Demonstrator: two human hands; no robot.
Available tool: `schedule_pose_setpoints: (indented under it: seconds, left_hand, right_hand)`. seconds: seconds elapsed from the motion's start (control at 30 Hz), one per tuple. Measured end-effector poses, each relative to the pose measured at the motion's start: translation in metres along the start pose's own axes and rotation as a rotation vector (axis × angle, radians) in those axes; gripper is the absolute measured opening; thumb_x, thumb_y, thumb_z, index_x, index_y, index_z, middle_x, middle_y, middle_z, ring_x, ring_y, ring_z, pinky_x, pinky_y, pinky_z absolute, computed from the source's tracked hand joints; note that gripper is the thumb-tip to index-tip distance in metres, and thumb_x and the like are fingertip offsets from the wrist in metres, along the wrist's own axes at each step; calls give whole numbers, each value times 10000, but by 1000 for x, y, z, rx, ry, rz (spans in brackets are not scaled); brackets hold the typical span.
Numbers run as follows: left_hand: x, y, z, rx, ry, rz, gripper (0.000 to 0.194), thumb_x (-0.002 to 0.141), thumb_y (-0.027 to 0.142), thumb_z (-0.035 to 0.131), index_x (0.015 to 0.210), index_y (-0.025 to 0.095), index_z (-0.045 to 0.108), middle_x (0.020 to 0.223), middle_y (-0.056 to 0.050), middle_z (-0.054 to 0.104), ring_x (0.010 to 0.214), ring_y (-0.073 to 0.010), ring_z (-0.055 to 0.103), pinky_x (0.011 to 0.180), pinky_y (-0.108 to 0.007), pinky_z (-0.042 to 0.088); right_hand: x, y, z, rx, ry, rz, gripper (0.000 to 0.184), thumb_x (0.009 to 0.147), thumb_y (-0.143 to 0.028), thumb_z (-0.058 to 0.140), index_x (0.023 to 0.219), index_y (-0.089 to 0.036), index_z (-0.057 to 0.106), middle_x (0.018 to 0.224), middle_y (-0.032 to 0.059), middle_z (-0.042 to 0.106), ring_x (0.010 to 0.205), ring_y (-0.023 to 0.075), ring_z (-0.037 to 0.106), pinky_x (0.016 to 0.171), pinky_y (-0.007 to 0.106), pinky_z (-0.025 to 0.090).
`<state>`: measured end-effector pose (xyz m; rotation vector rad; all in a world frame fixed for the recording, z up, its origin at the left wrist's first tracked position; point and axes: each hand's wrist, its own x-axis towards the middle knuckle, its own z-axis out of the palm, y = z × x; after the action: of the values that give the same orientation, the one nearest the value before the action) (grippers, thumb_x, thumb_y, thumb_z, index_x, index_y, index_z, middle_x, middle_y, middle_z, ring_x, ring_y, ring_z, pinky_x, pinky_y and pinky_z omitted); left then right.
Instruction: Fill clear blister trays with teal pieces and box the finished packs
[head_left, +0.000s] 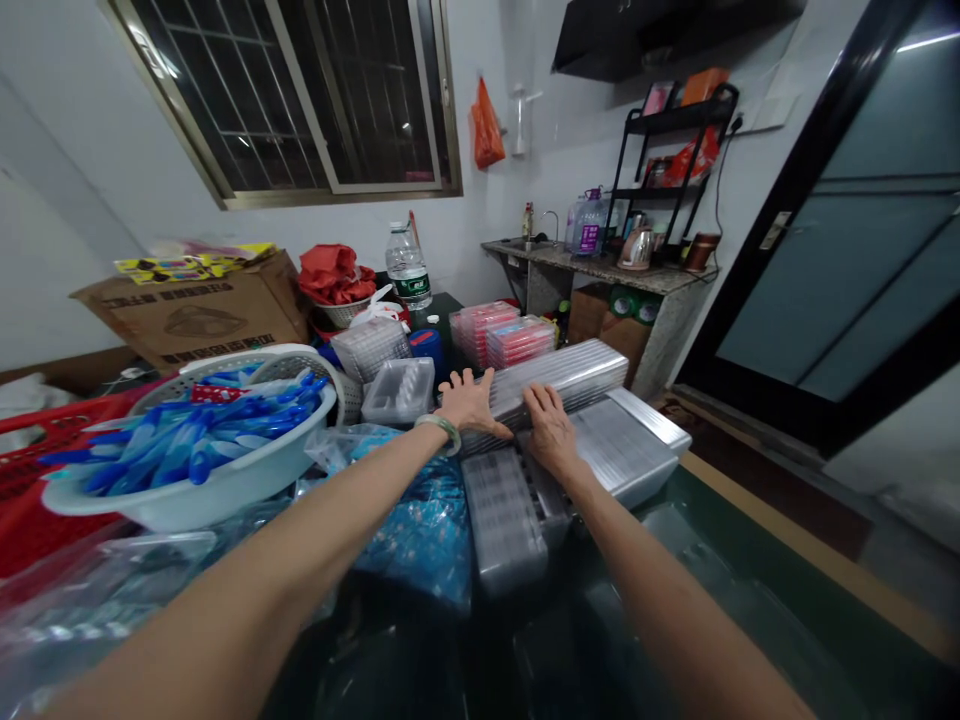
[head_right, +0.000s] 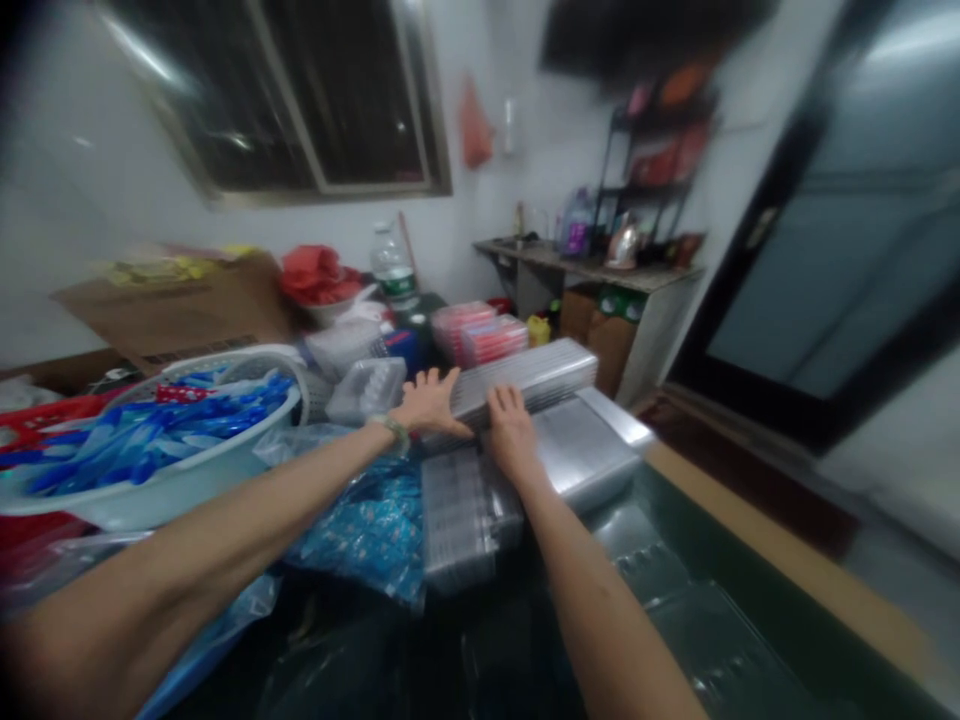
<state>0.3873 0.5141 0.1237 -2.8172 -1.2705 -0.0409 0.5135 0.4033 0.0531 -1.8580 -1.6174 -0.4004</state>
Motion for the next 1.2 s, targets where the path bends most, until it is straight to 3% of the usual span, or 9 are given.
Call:
schedule_pose_setpoints:
  seconds: [0.17,0.37,0.8,1.2]
  left_hand:
    - [14,7,7,19,-53,-42,1145,400,705,644,1356,307,156,1254,-190,356,1084,-407,358,843,-572,266]
    - [5,6,6,35,-6,-32,1052,462,645,632,1347,316,168,1215,-155,384,1061,-370,372,854,-506,266]
    - [-23,-1,5,26,124,-35,904,536,626,592,1317,354,227,1133,-112,409,1009,-344,388,817,-483,303]
    - [-33,7,3,44,159,-78,980,506,623,626,1316,276,198,1142,-122,402,994,-332,393,839,-467,290]
  right_hand:
    - [-1,-2,-1,-10,-14,6,695,655,-3,416,1329,-144,316,1336,116,362,1277,268,214,986,441,333]
    - [-2,-2,-3,-24,-33,17,703,666,-3,427,1324,-239,351,1329,111,349,1262,313,233,927,455,375]
    - [-1,1,-1,-10,-51,61,690,675,-20,455,1332,-187,329,1373,137,302,1301,306,176,986,451,313]
    - [0,0,-1,44,-82,103,615,717,-14,415,1306,-182,352,1389,137,287,1316,295,150,937,433,363]
